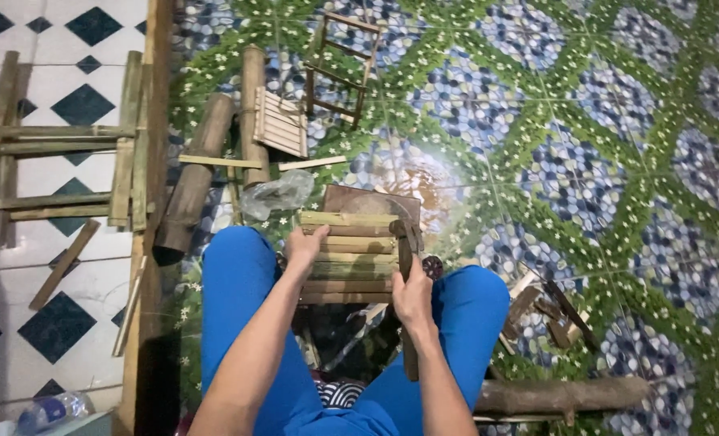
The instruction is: The person assembles a small bamboo structure, using a hammer to drive small nails or pegs into a bundle of bamboo slats held together by hand.
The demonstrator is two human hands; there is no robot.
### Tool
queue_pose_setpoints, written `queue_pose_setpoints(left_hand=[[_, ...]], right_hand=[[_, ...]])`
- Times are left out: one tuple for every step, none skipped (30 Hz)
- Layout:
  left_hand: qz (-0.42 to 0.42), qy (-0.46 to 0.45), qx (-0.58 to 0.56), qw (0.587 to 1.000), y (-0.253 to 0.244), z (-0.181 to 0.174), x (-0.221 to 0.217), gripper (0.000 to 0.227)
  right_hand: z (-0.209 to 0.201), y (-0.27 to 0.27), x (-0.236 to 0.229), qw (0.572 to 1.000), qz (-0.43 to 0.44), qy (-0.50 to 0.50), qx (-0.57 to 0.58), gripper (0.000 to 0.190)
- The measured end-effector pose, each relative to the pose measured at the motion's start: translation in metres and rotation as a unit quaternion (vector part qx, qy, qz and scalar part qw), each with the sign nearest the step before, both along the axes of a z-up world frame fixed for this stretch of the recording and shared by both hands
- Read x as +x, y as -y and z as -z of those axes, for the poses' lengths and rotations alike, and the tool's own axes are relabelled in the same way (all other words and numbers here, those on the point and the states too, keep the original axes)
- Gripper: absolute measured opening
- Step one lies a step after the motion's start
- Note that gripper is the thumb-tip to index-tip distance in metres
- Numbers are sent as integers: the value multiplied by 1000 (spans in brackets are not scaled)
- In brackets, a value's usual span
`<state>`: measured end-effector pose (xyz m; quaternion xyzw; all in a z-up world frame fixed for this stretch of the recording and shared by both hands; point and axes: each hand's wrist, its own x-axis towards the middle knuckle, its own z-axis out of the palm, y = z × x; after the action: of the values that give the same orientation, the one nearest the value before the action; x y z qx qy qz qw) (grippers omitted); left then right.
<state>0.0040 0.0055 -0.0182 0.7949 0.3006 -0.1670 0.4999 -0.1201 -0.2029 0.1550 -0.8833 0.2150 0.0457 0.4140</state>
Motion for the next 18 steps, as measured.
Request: queue_pose_setpoints(left_hand=[[-3, 0, 0, 1000, -2, -1, -1, 90], [2, -2, 7, 1000, -4, -2, -3, 89], [10, -6, 14, 1000, -2, -4, -4, 87], [9, -6, 13, 1000, -1, -8, -6, 87], [-2, -4, 4, 1000, 1, -12, -7, 82], [-13, -2, -5, 1000, 2, -17, -7, 77], [-15, -3, -6, 1000, 3, -17, -7, 77], [-18, -2, -2, 1000, 4, -17, -6, 74], [-19, -3, 2, 1000, 6, -17, -7, 70], [-19, -4, 1, 1000, 5, -20, -10, 70], [-26, 6, -11, 1000, 5, -24, -9, 68], [-34, 15, -23, 999, 5, -29, -9, 67], [-34, 18, -22, 999, 6, -31, -9, 67], [-42, 23, -33, 998, 7, -33, -10, 62], [-52, 27, -42, 997, 7, -34, -11, 57], [-53, 29, -41, 997, 6, -38, -6, 57], [-50, 18, -47, 998, 7, -39, -9, 63], [-47, 7, -53, 997, 8, -40, -10, 69]], right_hand=[[21, 2, -1, 1000, -3, 0, 0, 42], [42, 5, -1, 998, -29, -18, -48, 39], [62, 10, -3, 993, -53, -37, -96, 36], [55, 8, -4, 993, -53, -38, -97, 36], [48, 6, -4, 995, -49, -31, -79, 33], [40, 4, -4, 997, -45, -24, -60, 31], [42, 4, -3, 997, -47, -24, -61, 31], [43, 4, -2, 997, -43, -19, -63, 31], [45, 4, -3, 997, -36, -15, -65, 32], [51, 7, -4, 997, -37, -16, -65, 32], [57, 9, -4, 996, -40, -24, -76, 32], [62, 11, -3, 995, -44, -32, -87, 32], [56, 8, -4, 995, -43, -29, -86, 32], [49, 4, -4, 996, -38, -22, -76, 34], [43, 0, -5, 997, -34, -16, -64, 37], [33, -2, -1, 997, -35, -14, -63, 37], [25, -4, -3, 999, -29, -6, -45, 40], [17, -5, -5, 999, -23, 2, -28, 43]])
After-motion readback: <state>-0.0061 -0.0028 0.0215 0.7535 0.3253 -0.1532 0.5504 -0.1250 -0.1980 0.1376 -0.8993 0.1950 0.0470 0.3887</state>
